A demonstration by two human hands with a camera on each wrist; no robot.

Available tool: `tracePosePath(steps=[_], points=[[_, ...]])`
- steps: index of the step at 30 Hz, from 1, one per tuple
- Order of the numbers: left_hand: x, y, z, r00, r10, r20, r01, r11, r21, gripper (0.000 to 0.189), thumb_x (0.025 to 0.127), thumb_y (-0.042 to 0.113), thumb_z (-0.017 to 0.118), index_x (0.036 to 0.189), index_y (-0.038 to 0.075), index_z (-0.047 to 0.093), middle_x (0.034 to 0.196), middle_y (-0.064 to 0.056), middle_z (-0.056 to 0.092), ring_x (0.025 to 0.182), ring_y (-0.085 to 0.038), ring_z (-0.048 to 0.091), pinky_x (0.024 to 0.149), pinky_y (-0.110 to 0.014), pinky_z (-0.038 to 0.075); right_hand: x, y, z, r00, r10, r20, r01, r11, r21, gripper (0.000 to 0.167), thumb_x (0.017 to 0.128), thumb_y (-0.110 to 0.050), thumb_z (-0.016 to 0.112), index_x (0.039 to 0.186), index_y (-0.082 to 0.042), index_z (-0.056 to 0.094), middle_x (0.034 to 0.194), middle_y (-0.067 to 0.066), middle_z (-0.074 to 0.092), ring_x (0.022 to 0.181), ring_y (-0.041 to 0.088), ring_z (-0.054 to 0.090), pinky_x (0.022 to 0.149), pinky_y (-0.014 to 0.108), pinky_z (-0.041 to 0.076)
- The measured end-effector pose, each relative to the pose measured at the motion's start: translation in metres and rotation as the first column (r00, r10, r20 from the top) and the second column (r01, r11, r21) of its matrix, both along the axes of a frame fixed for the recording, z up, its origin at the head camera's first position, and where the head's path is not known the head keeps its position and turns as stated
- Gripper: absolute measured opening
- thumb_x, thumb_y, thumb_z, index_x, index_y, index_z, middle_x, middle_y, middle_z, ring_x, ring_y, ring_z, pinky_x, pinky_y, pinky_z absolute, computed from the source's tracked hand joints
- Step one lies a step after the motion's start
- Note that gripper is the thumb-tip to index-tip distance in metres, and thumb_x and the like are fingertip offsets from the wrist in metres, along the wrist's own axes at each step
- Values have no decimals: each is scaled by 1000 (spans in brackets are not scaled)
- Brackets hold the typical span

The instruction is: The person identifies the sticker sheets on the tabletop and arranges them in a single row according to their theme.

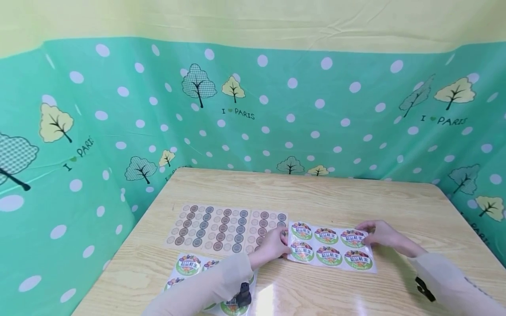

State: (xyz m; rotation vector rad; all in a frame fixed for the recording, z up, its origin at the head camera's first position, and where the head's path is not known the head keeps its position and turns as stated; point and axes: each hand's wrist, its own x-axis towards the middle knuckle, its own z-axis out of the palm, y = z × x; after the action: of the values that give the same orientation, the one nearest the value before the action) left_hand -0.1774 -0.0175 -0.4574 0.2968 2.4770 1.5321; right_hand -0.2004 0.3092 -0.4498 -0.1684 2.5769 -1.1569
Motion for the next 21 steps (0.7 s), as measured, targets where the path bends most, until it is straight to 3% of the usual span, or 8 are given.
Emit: tracePosePath(steps=[7, 15, 21], points=[[0, 0, -3, 1000, 8, 22, -8, 1000, -14, 62, 60, -14, 68, 118, -11, 46, 68, -4, 53, 47, -8, 51, 42, -19, 48, 0, -1, 1, 999, 22, -32, -20, 998, 52, 46, 67, -5, 68, 108, 9, 56, 99, 17, 58, 84, 21, 53, 70, 28, 42], [1, -2, -1, 999, -29, 24, 29, 999, -18, 57, 63, -11, 66, 117, -12, 47, 67, -3, 52, 44, -8, 51, 41, -20, 49, 1, -2, 0, 997, 45, -67, -41, 998, 55, 44, 67, -1, 68, 108, 10, 56, 98, 19, 59, 77, 18, 51, 58, 22, 44], [-6, -16, 12, 996, -92, 17, 93, 993, -70, 42, 70, -2, 67, 110, -5, 55, 71, -2, 54, 48, -14, 54, 42, -21, 48, 5, -2, 6, 984, 85, -156, -76, 995, 59, 45, 70, -3, 67, 110, 12, 52, 103, 28, 55, 85, 33, 56, 67, 32, 51]])
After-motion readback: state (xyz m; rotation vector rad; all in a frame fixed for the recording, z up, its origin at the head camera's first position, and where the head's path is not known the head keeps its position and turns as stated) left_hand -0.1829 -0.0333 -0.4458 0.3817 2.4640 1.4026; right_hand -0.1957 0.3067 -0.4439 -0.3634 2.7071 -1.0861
